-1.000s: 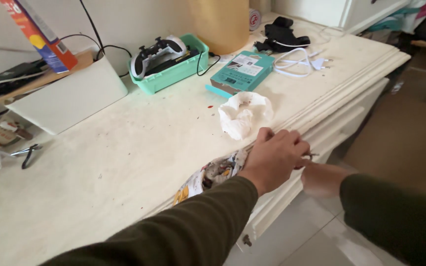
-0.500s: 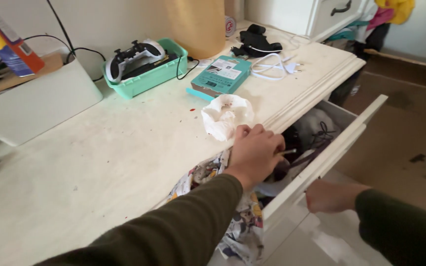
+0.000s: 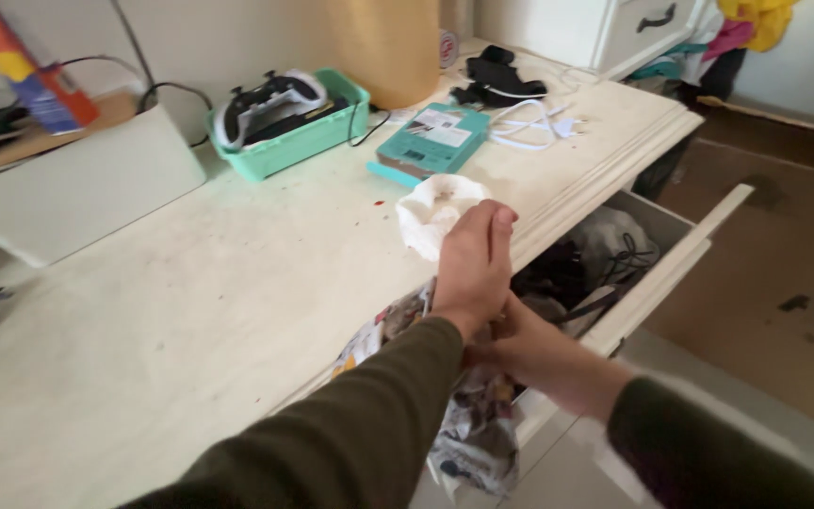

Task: Cleaning and organizing various household items on top of a white dresser and in its drawers.

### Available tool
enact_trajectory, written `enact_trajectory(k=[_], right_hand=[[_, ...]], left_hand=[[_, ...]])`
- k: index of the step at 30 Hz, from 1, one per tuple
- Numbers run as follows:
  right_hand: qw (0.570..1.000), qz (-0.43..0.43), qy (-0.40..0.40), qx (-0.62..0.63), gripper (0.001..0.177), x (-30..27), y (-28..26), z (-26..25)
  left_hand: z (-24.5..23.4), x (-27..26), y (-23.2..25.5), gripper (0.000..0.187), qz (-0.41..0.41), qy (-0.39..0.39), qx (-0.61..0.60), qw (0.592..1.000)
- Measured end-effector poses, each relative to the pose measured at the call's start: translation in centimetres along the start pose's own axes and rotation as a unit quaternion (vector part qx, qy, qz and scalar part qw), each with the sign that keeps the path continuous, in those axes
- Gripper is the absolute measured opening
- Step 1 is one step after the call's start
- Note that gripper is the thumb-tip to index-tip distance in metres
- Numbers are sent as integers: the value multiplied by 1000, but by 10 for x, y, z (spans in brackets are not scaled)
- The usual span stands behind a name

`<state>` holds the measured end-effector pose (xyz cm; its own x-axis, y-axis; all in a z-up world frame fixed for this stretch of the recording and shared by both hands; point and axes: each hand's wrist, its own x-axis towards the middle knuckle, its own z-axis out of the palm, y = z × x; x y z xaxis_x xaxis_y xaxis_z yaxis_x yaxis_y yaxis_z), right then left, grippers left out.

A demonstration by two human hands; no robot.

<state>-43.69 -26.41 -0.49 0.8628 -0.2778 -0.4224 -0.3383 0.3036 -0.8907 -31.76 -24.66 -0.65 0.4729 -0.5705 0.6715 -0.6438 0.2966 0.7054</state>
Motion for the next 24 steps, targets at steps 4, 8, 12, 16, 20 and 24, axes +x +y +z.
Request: enact_trajectory(k=[4, 8, 12, 16, 20, 24], right_hand=[[992, -92, 61, 61, 69, -3, 12, 6], [977, 26, 200, 64, 27, -17, -5, -19], [949, 45, 310, -46, 15, -38, -31, -66], [946, 19, 273, -171, 24, -28, 4, -119], [748, -203, 362, -519, 31, -42, 39, -75], [700, -311, 421, -485, 20, -37, 72, -55]], left_hand=[[-1, 4, 7, 40, -111, -6, -1, 994], [-12, 4, 21, 53, -229, 17, -85, 970], [-29, -20, 33, 54, -260, 12, -92, 961], [-44, -64, 31, 53, -248, 13, -39, 968], [-55, -105, 43, 51, -246, -67, 107, 961], [-90, -128, 88, 60, -346, -207, 140, 904]])
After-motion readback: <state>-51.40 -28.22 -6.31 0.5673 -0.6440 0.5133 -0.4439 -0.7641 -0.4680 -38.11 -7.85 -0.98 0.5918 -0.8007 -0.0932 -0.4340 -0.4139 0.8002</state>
